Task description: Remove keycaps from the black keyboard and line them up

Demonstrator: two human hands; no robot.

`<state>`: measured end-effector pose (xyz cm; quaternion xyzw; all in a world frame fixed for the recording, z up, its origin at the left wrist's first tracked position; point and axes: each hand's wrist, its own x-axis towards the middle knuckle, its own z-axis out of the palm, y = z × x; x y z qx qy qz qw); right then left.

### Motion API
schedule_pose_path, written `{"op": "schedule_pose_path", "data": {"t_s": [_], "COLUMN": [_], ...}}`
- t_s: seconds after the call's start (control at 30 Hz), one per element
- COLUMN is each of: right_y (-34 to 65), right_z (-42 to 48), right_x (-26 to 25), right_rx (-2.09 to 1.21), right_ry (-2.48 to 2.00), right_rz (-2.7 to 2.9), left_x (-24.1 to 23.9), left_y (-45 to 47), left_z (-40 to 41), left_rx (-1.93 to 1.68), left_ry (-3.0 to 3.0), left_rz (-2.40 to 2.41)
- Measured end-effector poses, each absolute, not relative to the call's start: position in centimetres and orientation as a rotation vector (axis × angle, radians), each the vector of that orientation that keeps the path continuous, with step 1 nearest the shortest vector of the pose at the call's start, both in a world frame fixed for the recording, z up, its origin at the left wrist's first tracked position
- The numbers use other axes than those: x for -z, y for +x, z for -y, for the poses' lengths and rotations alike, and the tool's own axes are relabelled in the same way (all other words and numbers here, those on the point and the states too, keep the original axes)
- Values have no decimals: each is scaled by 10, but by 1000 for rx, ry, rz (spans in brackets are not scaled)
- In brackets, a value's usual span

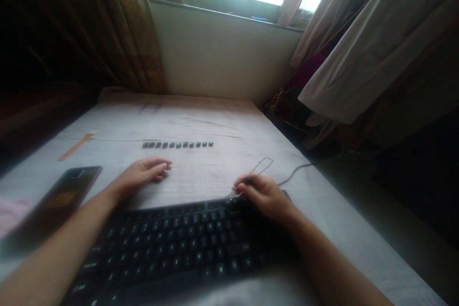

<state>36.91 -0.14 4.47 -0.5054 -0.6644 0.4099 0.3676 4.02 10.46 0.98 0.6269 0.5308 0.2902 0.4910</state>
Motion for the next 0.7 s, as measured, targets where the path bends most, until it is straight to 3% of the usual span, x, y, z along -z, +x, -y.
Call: {"op": "schedule_pose_path", "data": {"t_s": [0.33,0.7], "right_y": [363,362], "right_z": [4,-11], "right_x": [-46,-47], "right_rx": [-723,-659], "right_ry": [-1247,-1123], "right_rz": [2071,2348], "left_x": [-7,-9], "left_y": [38,41], "left_z": [-109,-107], "left_rx": [-659,-654], "left_ry": [1547,1529], "left_rz": [-1339,-1356]}}
